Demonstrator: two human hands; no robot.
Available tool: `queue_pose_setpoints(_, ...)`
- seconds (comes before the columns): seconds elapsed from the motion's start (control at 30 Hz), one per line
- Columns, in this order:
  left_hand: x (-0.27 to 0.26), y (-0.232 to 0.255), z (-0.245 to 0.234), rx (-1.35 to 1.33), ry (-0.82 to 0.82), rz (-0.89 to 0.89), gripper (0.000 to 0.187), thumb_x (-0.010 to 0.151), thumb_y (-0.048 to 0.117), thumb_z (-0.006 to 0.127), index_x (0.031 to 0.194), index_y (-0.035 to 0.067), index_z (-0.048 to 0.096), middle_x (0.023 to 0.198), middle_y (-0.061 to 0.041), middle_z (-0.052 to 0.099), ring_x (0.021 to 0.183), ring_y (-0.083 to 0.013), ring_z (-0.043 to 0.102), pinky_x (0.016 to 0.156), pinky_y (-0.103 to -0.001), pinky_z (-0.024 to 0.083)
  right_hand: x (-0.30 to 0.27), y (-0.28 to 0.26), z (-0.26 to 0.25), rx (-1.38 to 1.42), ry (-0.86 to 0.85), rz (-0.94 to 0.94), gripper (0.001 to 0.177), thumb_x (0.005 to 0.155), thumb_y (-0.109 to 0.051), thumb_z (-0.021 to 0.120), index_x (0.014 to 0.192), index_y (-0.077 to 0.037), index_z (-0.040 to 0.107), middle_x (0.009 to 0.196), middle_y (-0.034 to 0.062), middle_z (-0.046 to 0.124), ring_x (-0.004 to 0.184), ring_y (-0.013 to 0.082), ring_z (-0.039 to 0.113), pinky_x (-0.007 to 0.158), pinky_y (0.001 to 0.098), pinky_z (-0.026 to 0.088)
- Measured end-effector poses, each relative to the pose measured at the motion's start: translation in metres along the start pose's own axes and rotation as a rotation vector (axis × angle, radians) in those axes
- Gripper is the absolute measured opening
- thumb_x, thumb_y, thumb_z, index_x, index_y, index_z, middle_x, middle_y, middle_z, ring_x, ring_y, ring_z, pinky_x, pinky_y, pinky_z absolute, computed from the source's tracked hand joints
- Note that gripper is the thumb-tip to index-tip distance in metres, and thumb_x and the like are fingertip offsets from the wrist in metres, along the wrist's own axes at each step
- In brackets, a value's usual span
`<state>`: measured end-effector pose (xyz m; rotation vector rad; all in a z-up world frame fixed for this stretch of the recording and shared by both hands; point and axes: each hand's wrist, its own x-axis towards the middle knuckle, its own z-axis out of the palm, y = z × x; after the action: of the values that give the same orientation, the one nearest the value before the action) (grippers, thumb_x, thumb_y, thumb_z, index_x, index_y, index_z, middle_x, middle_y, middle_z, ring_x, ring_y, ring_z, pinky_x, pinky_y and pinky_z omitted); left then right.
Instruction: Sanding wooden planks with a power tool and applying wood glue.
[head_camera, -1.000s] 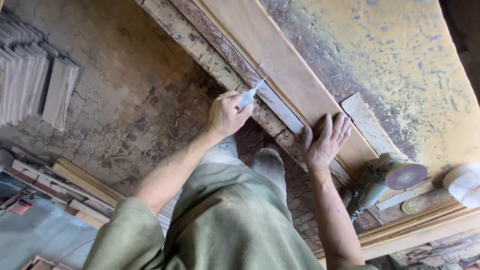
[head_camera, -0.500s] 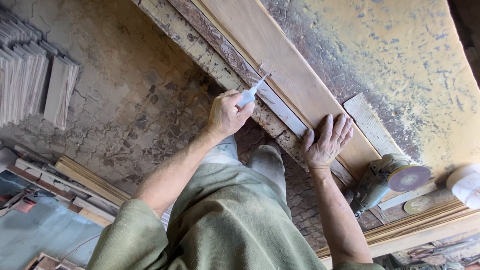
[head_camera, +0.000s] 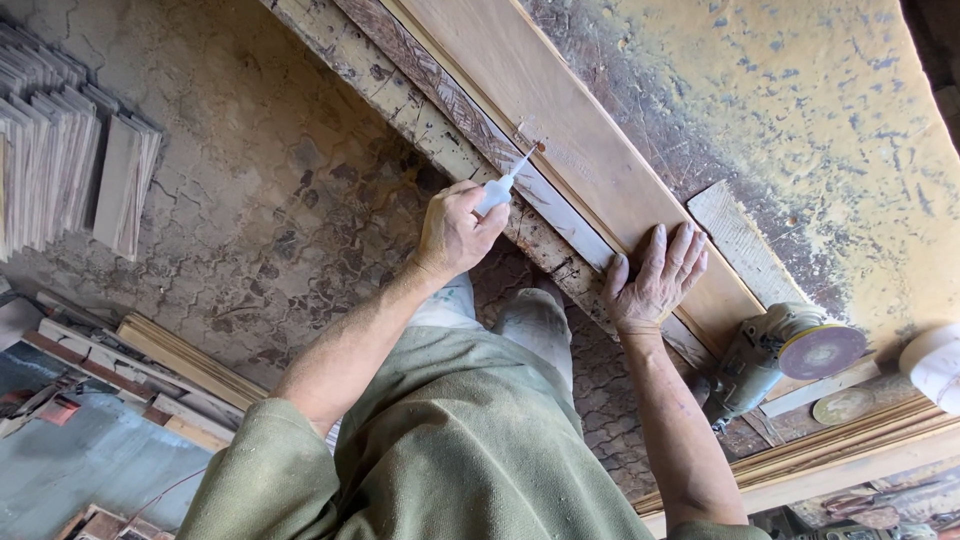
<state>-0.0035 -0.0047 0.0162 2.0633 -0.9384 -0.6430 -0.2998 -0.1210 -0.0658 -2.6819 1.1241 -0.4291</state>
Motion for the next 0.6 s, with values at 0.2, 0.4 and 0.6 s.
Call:
queue_pose_setpoints(0.2,-0.001,0.005,-0.001,-0.041,0.000,0.014,0.037,0.088,0.026,0.076,0.064,0.004,0.057,0.068,-0.017,0.062,0.074,-0.0413,0.069,0.072,-0.046,0.057,-0.001,0.001,0.000,0.010,-0.019,0.002,0.068,0.095,-0.035,0.063,0.152,0.001,0.048,0.157,0.0343,0.038,0.147,0.0544,0.029,0.117,0.0622,0.016)
queue_pose_setpoints(0.4,-0.012,-0.016,-0.009,-0.290,0.105,-0.043,0.026,0.089,0.016,0.079,0.075,-0.001,0.065,0.077,-0.018,0.068,0.070,-0.0290,0.071,0.062,-0.038,0.059,0.046,-0.056,-0.001,0.111,-0.009,-0.064,0.078,0.084,-0.029,0.078,0.151,0.000,0.049,0.157,0.0319,0.040,0.147,0.0545,0.026,0.118,0.0640,0.015)
queue_pose_setpoints(0.6,-0.027,-0.011,-0.047,-0.363,0.153,-0.047,0.020,0.092,0.010,0.078,0.088,-0.006,0.069,0.085,-0.020,0.067,0.075,-0.0196,0.069,0.061,-0.036,0.059,0.132,-0.179,0.052,0.194,-0.218,-0.182,0.104,0.080,-0.051,0.088,0.160,-0.010,0.036,0.169,0.0175,0.027,0.156,0.0434,0.011,0.124,0.0631,0.003)
